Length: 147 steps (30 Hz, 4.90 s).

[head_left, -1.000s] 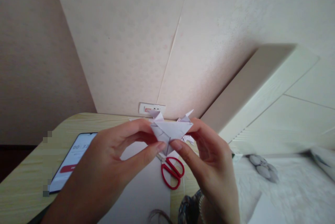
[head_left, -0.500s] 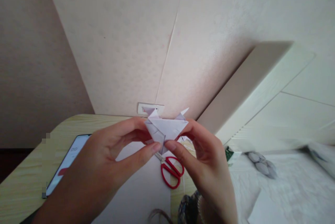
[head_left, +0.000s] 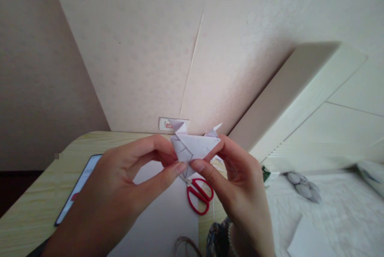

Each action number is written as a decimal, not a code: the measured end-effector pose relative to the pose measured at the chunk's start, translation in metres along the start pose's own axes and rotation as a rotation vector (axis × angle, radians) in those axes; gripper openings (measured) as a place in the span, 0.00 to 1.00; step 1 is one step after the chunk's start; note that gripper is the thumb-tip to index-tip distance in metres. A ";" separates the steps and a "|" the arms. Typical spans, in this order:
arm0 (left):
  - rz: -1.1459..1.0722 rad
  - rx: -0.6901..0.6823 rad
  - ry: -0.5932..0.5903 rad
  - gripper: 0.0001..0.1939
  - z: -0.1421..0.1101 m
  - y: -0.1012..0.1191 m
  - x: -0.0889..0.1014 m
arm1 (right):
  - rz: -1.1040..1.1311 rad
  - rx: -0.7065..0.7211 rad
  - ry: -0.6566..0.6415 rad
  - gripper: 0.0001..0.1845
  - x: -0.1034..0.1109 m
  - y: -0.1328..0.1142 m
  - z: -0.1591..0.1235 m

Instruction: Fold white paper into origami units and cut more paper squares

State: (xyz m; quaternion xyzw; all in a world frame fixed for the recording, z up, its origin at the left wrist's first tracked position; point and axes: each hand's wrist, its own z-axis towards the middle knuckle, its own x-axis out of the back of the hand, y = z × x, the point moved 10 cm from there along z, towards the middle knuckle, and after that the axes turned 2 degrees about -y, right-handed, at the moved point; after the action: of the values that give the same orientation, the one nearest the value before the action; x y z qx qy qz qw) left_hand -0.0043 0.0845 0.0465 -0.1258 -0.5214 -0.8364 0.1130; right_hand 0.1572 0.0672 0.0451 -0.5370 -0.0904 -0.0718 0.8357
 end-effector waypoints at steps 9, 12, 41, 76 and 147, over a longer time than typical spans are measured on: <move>0.004 0.061 -0.035 0.04 -0.004 -0.006 -0.001 | -0.001 -0.013 -0.001 0.08 -0.001 0.003 0.001; -0.009 0.053 -0.031 0.04 -0.002 -0.005 -0.001 | -0.015 0.023 -0.002 0.04 0.000 0.001 0.002; -0.248 0.139 0.013 0.07 0.000 -0.010 0.001 | 0.038 0.033 0.018 0.11 0.005 -0.003 0.002; -0.317 0.219 0.149 0.08 -0.004 -0.016 0.009 | -0.097 0.161 -0.007 0.11 0.007 -0.016 0.000; -0.234 0.150 -0.043 0.03 0.002 -0.009 -0.004 | -0.078 -0.119 -0.078 0.04 -0.004 0.010 0.005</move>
State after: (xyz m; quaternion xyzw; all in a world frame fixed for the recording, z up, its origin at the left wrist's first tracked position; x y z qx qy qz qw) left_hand -0.0027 0.0900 0.0383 -0.0734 -0.5958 -0.7997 0.0123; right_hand 0.1555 0.0765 0.0373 -0.5843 -0.1394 -0.0886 0.7945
